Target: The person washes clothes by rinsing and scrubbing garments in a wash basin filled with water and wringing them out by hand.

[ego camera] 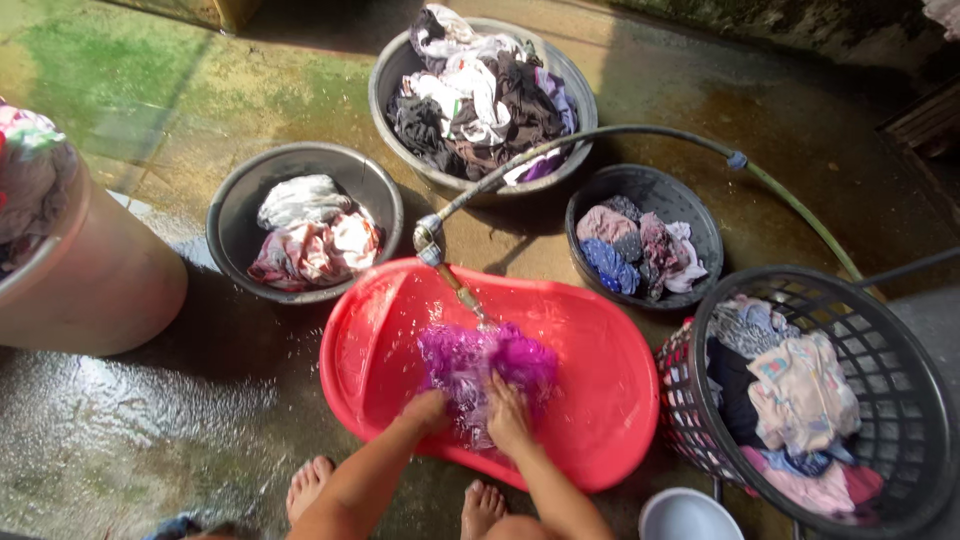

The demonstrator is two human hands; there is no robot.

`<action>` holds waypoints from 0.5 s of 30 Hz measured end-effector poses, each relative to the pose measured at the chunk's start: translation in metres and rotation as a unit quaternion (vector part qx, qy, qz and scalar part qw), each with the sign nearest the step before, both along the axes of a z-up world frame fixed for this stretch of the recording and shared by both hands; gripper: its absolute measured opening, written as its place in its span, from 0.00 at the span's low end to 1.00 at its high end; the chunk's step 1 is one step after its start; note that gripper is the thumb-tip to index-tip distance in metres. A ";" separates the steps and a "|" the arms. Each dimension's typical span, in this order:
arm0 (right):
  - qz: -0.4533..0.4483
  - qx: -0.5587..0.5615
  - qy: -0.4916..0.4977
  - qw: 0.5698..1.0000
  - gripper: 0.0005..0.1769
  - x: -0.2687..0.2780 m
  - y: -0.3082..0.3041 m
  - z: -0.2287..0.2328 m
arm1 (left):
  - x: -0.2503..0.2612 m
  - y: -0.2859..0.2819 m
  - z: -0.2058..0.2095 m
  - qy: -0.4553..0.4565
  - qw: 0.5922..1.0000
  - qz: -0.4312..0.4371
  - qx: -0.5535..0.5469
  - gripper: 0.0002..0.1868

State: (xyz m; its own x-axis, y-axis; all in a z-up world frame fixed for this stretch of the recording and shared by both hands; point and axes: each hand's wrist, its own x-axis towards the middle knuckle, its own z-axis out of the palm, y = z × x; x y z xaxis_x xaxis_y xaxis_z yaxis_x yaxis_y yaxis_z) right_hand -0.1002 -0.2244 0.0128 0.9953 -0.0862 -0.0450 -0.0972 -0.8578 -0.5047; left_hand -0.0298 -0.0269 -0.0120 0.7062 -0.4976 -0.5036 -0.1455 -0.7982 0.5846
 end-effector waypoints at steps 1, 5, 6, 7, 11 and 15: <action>0.075 -0.099 0.039 0.991 0.36 -0.010 -0.007 0.002 | -0.004 -0.002 0.003 0.054 0.998 -0.007 0.041 0.20; -0.134 0.095 0.089 0.982 0.22 0.000 -0.054 0.010 | 0.008 0.008 0.041 -0.003 0.956 0.230 -0.183 0.26; -0.157 0.133 -0.014 0.978 0.19 0.001 -0.060 0.016 | 0.018 0.012 0.059 0.011 0.943 0.244 -0.224 0.33; -0.189 0.248 -0.005 0.950 0.23 0.000 -0.065 0.023 | 0.026 0.014 0.089 0.017 0.929 0.258 -0.263 0.34; -0.188 0.388 -0.054 0.901 0.27 0.002 -0.072 0.131 | 0.026 0.015 0.247 0.103 0.912 0.245 -0.313 0.39; -0.094 0.352 -0.133 0.922 0.26 -0.007 -0.023 0.258 | 0.006 -0.005 0.332 -0.203 0.894 0.001 -0.399 0.47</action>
